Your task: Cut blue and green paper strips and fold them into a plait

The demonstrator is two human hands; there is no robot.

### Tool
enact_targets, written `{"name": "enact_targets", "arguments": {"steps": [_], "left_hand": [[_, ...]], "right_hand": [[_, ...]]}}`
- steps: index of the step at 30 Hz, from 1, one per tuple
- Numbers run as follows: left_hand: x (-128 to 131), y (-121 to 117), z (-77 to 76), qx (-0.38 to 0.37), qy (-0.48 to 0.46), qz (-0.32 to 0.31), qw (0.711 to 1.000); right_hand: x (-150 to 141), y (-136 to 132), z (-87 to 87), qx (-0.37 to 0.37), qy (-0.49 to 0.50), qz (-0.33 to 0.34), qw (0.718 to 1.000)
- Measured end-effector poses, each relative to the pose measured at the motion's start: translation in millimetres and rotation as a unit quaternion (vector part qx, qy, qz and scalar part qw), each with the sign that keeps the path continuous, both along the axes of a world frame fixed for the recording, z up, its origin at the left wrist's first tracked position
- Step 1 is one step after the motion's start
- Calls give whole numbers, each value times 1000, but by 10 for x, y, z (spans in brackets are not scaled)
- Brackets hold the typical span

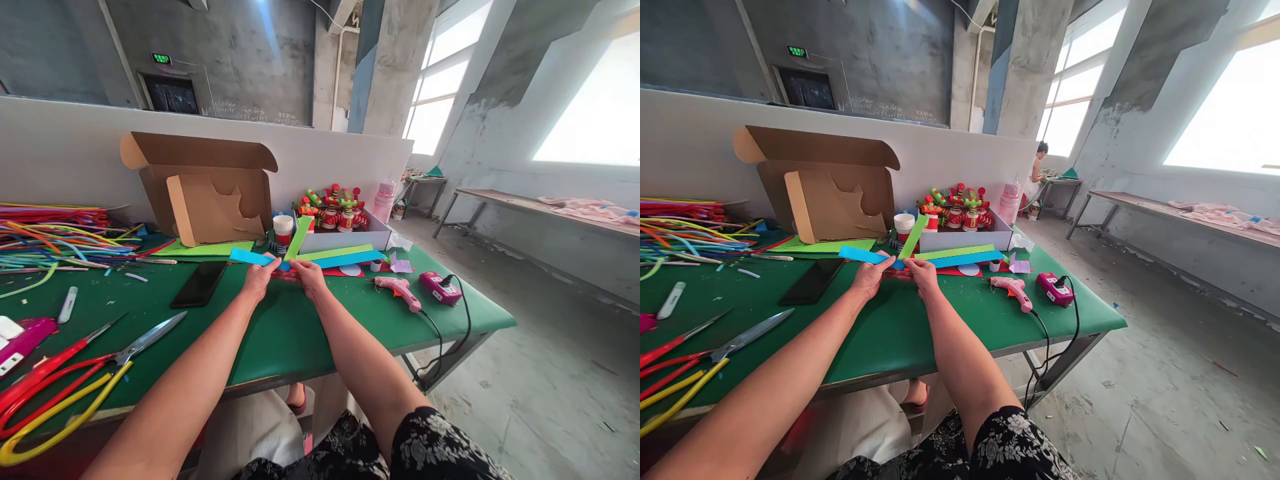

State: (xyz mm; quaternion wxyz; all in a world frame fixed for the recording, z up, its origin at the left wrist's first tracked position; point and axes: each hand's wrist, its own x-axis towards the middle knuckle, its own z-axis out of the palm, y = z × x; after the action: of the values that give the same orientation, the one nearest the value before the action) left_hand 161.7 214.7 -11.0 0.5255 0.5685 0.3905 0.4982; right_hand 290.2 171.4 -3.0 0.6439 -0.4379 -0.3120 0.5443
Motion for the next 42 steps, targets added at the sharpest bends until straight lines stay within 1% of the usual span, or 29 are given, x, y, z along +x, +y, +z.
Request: {"name": "enact_targets", "arguments": {"steps": [8,12,20,26,32,36,42], "left_hand": [[-22,25,-19,5,6,1,1000],[-29,36,-33,-3,13,-13,1000],[-19,37,-74,-34,57,-66,996],[-29,66,-87,-45,70,-69,994],[15,39,-120,-59,79,-90,991],[36,31,-133,-63,75,-100,990],[8,62,-102,-66,84,-91,990]], "right_hand": [[37,33,-44,5,-15,10,1000],[41,39,-60,9,-23,9,1000],[13,30,-68,19,-46,-7,999],[20,13,-72,34,-70,-22,997],[18,18,-81,47,-91,-35,994],[18,44,-101,48,-103,-55,992],[18,48,-110,45,-101,-56,992]]}}
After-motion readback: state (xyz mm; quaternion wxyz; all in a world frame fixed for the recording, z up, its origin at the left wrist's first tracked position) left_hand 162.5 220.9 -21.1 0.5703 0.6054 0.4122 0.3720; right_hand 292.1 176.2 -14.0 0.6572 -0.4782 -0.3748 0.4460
